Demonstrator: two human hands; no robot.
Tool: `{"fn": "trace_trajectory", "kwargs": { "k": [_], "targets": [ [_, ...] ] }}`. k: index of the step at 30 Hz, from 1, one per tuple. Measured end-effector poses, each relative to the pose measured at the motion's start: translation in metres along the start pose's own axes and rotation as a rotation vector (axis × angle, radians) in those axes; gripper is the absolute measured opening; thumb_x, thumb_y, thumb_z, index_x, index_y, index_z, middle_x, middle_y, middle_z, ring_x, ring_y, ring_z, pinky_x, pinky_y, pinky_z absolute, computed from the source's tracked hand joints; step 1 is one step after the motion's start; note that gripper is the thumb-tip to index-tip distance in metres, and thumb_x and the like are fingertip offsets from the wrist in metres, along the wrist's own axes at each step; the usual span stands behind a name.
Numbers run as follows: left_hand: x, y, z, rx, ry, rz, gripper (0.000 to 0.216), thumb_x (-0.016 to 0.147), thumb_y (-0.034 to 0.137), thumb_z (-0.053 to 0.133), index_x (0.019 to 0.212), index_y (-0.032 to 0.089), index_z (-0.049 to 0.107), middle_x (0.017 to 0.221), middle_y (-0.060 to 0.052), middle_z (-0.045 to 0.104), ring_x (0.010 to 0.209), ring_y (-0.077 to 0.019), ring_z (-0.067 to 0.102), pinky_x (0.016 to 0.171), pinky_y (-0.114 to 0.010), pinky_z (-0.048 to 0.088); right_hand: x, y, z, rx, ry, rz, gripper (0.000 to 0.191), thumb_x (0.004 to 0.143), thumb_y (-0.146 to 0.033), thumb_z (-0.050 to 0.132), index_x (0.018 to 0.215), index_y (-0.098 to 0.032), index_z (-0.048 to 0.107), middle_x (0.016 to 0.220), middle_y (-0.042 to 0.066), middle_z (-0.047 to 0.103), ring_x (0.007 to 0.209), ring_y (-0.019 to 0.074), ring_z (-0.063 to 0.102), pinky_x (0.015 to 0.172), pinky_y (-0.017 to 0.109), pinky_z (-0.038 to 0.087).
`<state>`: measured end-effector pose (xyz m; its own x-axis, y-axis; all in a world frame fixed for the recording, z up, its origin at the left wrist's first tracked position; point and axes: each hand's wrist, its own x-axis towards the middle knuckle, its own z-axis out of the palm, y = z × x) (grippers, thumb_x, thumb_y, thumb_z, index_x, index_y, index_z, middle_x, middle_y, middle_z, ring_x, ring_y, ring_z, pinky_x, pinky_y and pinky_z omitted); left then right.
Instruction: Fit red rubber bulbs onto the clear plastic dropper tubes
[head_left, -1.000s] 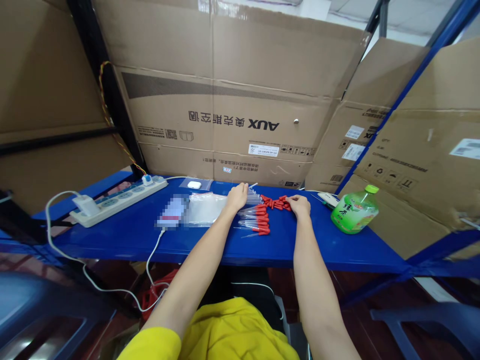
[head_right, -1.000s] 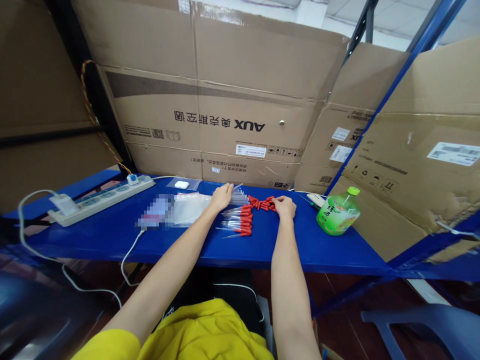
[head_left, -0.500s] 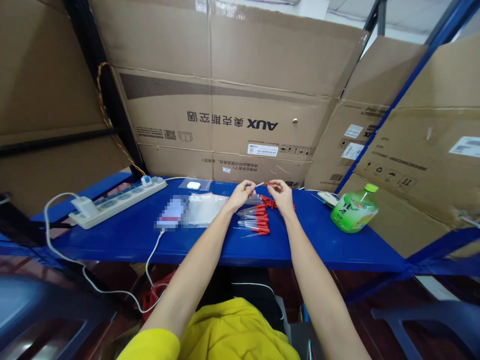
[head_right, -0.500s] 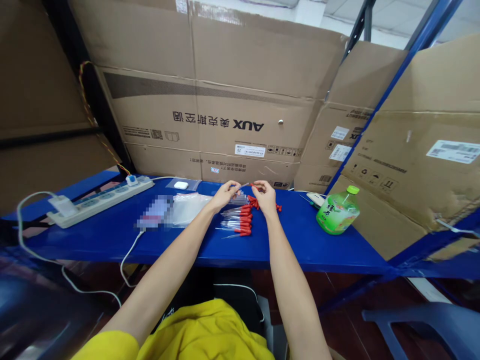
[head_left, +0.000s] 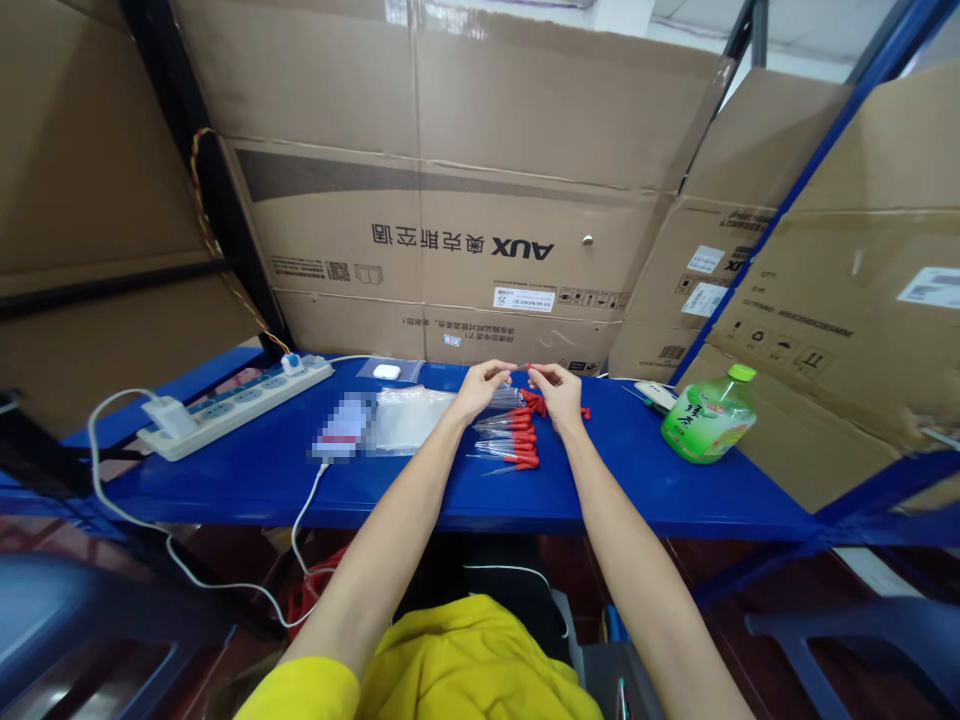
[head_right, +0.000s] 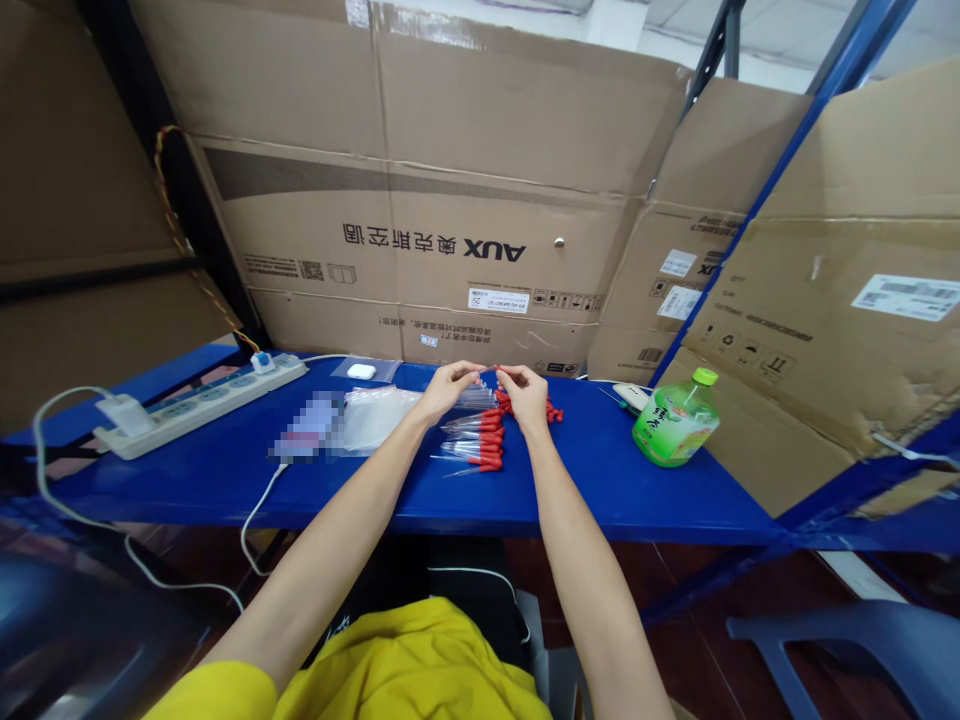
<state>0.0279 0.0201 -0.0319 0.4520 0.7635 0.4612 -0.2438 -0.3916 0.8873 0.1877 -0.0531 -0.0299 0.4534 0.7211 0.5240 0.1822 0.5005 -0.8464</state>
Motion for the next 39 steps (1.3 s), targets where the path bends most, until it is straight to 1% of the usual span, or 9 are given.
{"fn": "trace_trajectory", "kwargs": {
  "k": [2, 6, 7, 11, 14, 16, 20, 29, 39],
  "targets": [
    [-0.001, -0.002, 0.0, 0.07, -0.024, 0.002, 0.016, 0.083, 0.023, 0.069, 0.096, 0.017, 0.076, 0.082, -0.005, 0.072, 0.08, -0.0176, 0.064, 0.082, -0.029, 0.046, 0.0, 0.0, 0.001, 0.02, 0.003, 0.007, 0.039, 0.064, -0.051, 0.083, 0.084, -0.018, 0.074, 0.08, 0.005, 0.076, 0.07, 0.021, 0.068, 0.073, 0.038, 0.058],
    [-0.004, -0.007, 0.008, 0.191, -0.18, 0.011, 0.012, 0.082, 0.02, 0.067, 0.089, 0.017, 0.077, 0.085, -0.006, 0.074, 0.082, -0.0198, 0.065, 0.082, -0.03, 0.046, 0.0, 0.0, 0.002, -0.016, -0.057, -0.022, 0.035, 0.068, -0.048, 0.081, 0.084, -0.018, 0.075, 0.082, 0.007, 0.076, 0.072, 0.0215, 0.069, 0.076, 0.038, 0.057],
    [-0.004, -0.008, 0.01, 0.192, -0.175, 0.007, 0.012, 0.083, 0.02, 0.066, 0.088, 0.017, 0.077, 0.083, -0.005, 0.073, 0.081, -0.0199, 0.065, 0.082, -0.03, 0.047, 0.001, 0.0, 0.001, -0.029, -0.044, -0.043, 0.034, 0.07, -0.047, 0.08, 0.085, -0.018, 0.075, 0.082, 0.007, 0.076, 0.073, 0.0213, 0.069, 0.076, 0.038, 0.057],
    [-0.003, -0.008, 0.014, 0.183, 0.019, -0.023, 0.016, 0.086, 0.026, 0.065, 0.093, 0.016, 0.076, 0.076, -0.005, 0.071, 0.077, -0.0188, 0.063, 0.081, -0.031, 0.046, 0.005, 0.002, -0.006, -0.045, 0.072, -0.081, 0.037, 0.072, -0.047, 0.078, 0.095, -0.018, 0.074, 0.087, 0.007, 0.076, 0.077, 0.0213, 0.069, 0.076, 0.037, 0.057],
    [-0.001, -0.004, 0.011, 0.042, 0.119, -0.04, 0.024, 0.085, 0.034, 0.068, 0.099, 0.016, 0.075, 0.079, -0.005, 0.071, 0.08, -0.0183, 0.063, 0.08, -0.03, 0.046, 0.007, 0.005, -0.01, -0.073, 0.045, -0.064, 0.041, 0.072, -0.05, 0.077, 0.097, -0.017, 0.075, 0.091, 0.008, 0.077, 0.081, 0.0227, 0.07, 0.076, 0.037, 0.058],
    [-0.002, -0.001, 0.01, -0.04, 0.149, -0.069, 0.029, 0.081, 0.039, 0.072, 0.098, 0.015, 0.075, 0.082, -0.006, 0.071, 0.081, -0.0182, 0.062, 0.08, -0.03, 0.046, 0.006, 0.006, -0.008, -0.083, 0.01, -0.063, 0.041, 0.072, -0.051, 0.077, 0.094, -0.017, 0.075, 0.089, 0.008, 0.077, 0.079, 0.0226, 0.071, 0.076, 0.037, 0.058],
    [-0.004, 0.001, 0.013, -0.113, 0.156, -0.103, 0.034, 0.074, 0.043, 0.079, 0.093, 0.015, 0.075, 0.083, -0.006, 0.071, 0.08, -0.0178, 0.061, 0.078, -0.03, 0.046, 0.002, 0.004, 0.0, -0.016, -0.035, -0.048, 0.04, 0.07, -0.05, 0.081, 0.092, -0.017, 0.075, 0.085, 0.007, 0.077, 0.074, 0.0213, 0.071, 0.075, 0.037, 0.06],
    [-0.002, -0.003, 0.013, -0.121, 0.135, -0.07, 0.032, 0.071, 0.043, 0.08, 0.088, 0.015, 0.076, 0.084, -0.006, 0.072, 0.08, -0.0179, 0.061, 0.079, -0.03, 0.045, 0.0, 0.004, 0.004, 0.099, -0.033, 0.001, 0.041, 0.066, -0.05, 0.085, 0.089, -0.018, 0.075, 0.085, 0.006, 0.077, 0.075, 0.0212, 0.073, 0.079, 0.04, 0.061],
    [-0.002, 0.006, 0.004, 0.133, 0.1, 0.072, 0.029, 0.079, 0.043, 0.074, 0.085, 0.014, 0.075, 0.071, -0.003, 0.066, 0.062, -0.0132, 0.051, 0.063, -0.027, 0.039, -0.001, 0.006, 0.004, 0.114, -0.049, 0.037, 0.039, 0.065, -0.047, 0.086, 0.088, -0.018, 0.076, 0.08, 0.006, 0.077, 0.072, 0.0212, 0.073, 0.077, 0.038, 0.061]
  ]
}}
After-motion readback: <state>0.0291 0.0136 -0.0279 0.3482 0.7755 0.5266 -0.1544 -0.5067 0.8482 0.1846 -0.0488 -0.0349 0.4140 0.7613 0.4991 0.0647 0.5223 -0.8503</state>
